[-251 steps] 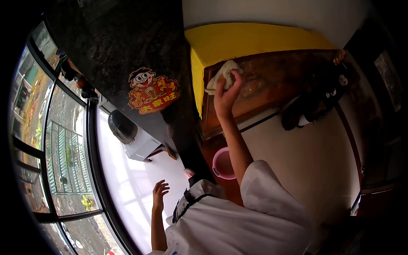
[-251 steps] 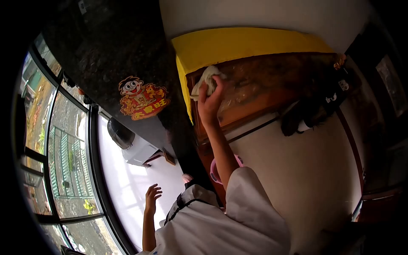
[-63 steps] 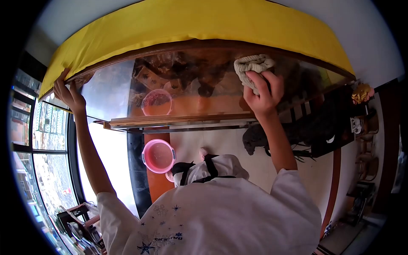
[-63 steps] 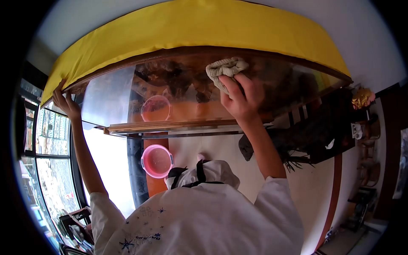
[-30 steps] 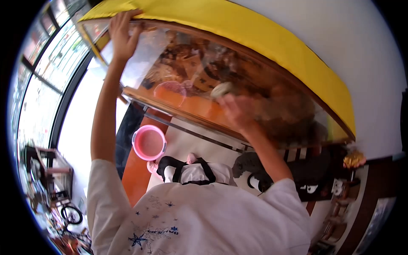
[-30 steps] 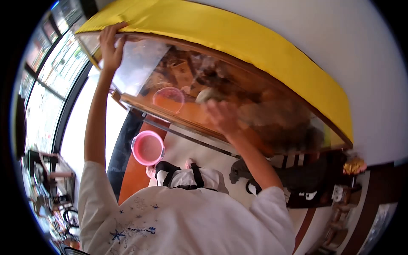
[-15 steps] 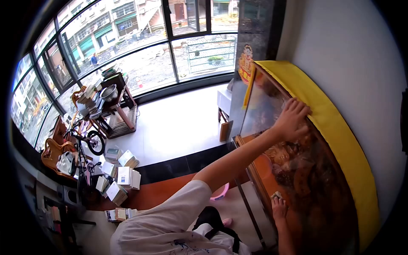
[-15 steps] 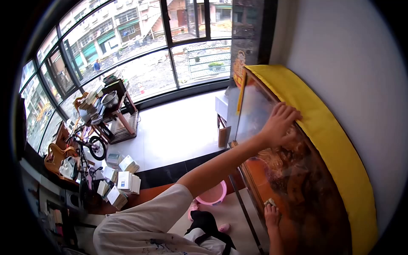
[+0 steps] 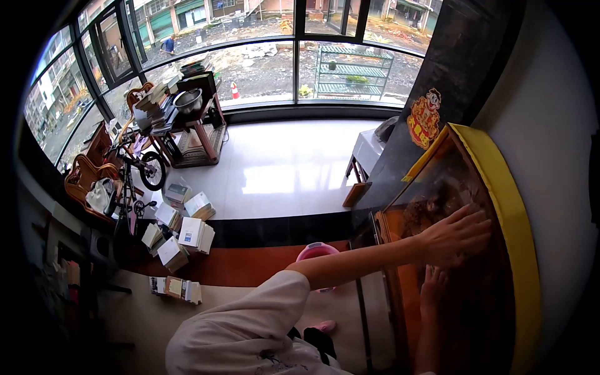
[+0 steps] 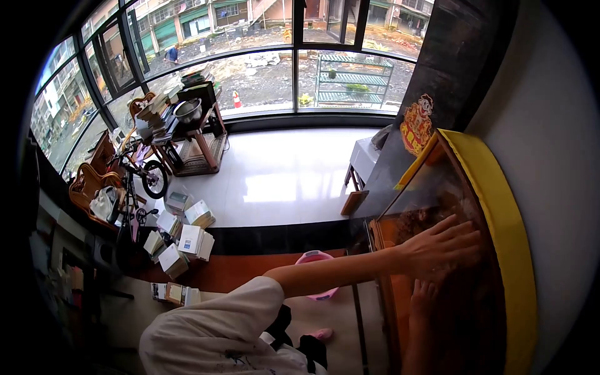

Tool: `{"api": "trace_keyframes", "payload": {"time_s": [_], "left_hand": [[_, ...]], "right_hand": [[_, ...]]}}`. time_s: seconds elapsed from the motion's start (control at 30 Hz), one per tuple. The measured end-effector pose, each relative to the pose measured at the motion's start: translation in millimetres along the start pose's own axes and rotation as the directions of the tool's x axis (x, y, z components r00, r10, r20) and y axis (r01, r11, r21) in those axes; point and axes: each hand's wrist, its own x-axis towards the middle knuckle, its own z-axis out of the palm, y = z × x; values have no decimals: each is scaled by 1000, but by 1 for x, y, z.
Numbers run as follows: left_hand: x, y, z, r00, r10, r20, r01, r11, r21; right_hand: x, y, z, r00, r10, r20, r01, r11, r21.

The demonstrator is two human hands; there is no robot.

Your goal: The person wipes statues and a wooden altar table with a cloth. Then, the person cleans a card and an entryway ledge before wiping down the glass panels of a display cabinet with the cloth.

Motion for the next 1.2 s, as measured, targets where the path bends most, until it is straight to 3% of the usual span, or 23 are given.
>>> {"api": "trace_keyframes", "payload": {"time_s": [0.1,0.13,0.17,0.2,0.23,0.27,0.3,0.33,0.4,0.47,0.5,0.53,0.63,0.73,0.77,0.8,0.87,0.93,0.97,1.0,1.07,1.1,1.2], "left_hand": [[-148,2,-64,870,-285,402,387,901,-197],[-228,4,-86,748,-410,522,554,818,-151],[-316,11,-108,563,-549,618,723,689,-47],[-410,28,-138,341,-664,666,852,517,79],[-506,52,-179,94,-751,653,934,293,202],[-576,85,-232,-179,-846,502,945,-5,327],[-640,129,-296,-617,-748,246,736,-437,517],[-685,178,-365,-788,-612,68,578,-697,424],[-716,262,-497,-938,-233,-255,253,-966,-49],[-713,320,-600,-938,180,-295,78,-720,-690],[-716,334,-634,-949,196,-246,172,-333,-927],[-717,337,-661,-908,251,-335,273,-251,-929],[-729,324,-698,-867,191,-460,370,-371,-852],[-743,253,-667,-963,83,-256,239,-174,-955],[-750,215,-649,-986,-56,-157,165,-205,-965],[-773,179,-623,-990,-85,-110,130,-296,-946],[-784,96,-575,-948,-308,-76,245,-558,-793],[-778,23,-546,-629,-773,86,720,-620,-312],[-747,-9,-549,-404,-880,248,912,-407,42],[-709,-40,-564,-345,-827,445,939,-301,167],[-701,-81,-577,-267,-890,370,959,-210,188],[-691,-91,-588,-347,-903,252,934,-357,7],[-725,-101,-628,-604,-797,-10,744,-559,-364]], "right_hand": [[-77,-46,50,889,-98,447,74,995,70],[-119,-68,70,918,-57,392,75,997,-31],[-172,-79,105,568,59,821,-220,972,82],[-180,-93,72,103,33,994,-238,971,-7],[-186,-113,61,-53,34,998,-287,957,-48],[-193,-133,58,-39,16,999,-354,935,-29],[-196,-157,56,17,-18,1000,-435,900,23],[-192,-181,56,75,-60,995,-494,865,90],[-176,-230,56,145,-138,980,-595,779,198],[-165,-271,54,152,-205,967,-663,704,254],[-158,-289,54,145,-236,961,-688,674,269],[-153,-304,54,132,-265,955,-705,652,279],[-145,-335,77,86,-346,934,-715,632,300],[-112,-351,119,56,-468,882,-669,637,382],[-59,-361,110,229,-290,929,-695,620,364],[3,-371,102,282,-264,922,-589,712,384],[102,-394,108,431,-330,840,-582,609,538],[192,-429,109,423,-246,872,-669,565,483],[229,-453,109,463,-204,862,-669,557,491],[254,-477,124,494,-207,844,-683,508,525],[315,-533,101,488,-212,847,-789,309,531],[317,-565,133,625,-239,743,-665,336,667],[379,-645,99,521,-478,707,-565,427,706]]}}
